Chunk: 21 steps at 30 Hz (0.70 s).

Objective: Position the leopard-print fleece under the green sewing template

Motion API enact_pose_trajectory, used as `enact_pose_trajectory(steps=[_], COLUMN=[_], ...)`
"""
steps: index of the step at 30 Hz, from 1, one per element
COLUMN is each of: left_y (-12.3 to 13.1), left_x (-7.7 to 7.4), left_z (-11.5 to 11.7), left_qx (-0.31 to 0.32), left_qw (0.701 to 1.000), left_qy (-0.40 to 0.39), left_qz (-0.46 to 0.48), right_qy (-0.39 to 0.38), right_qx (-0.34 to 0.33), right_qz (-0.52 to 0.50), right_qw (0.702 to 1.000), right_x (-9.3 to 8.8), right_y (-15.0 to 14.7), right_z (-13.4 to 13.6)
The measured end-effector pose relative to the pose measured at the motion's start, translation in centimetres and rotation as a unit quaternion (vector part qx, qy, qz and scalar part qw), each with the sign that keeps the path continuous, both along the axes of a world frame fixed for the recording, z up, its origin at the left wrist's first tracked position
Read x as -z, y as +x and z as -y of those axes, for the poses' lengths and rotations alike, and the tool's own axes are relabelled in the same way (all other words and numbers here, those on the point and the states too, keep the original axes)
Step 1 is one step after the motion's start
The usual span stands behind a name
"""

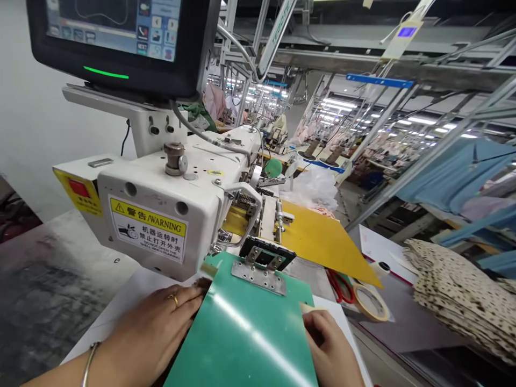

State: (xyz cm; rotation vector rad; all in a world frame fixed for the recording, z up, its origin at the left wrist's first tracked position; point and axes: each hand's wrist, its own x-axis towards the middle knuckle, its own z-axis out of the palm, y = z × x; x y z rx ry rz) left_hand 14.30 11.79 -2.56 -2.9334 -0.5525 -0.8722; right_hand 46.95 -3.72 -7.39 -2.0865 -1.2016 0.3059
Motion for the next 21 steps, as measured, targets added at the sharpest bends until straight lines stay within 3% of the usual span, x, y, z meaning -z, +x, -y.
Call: enact_pose_trajectory(steps=[3, 8, 15, 21], left_y=[0.5, 0.7, 0.5, -0.4], left_x=[1.4, 4.4, 4.7, 5.5], left_z=[-0.4, -0.7, -0.1, -0.5], left_qx=[-0.006, -0.076, -0.103, -0.08], left_qw=[0.999, 0.995, 0.992, 0.995], left_qy=[-0.001, -0.011, -0.003, -0.023], left_qz=[-0.032, -0.065, -0.079, -0.057], right_qy=[-0.003, 0.011, -0.012, 0.062], right_qx=[0.005, 0.028, 0.053, 0.078], right_qz=[0.009, 0.023, -0.01, 0.028], right_qw=[1.0, 0.999, 0.998, 0.995], right_x=[0.3, 1.0, 0.9, 0.3], right_y=[0.4, 1.1, 1.5, 0.3], right_z=[-0.3, -0.5, -0.8, -1.4])
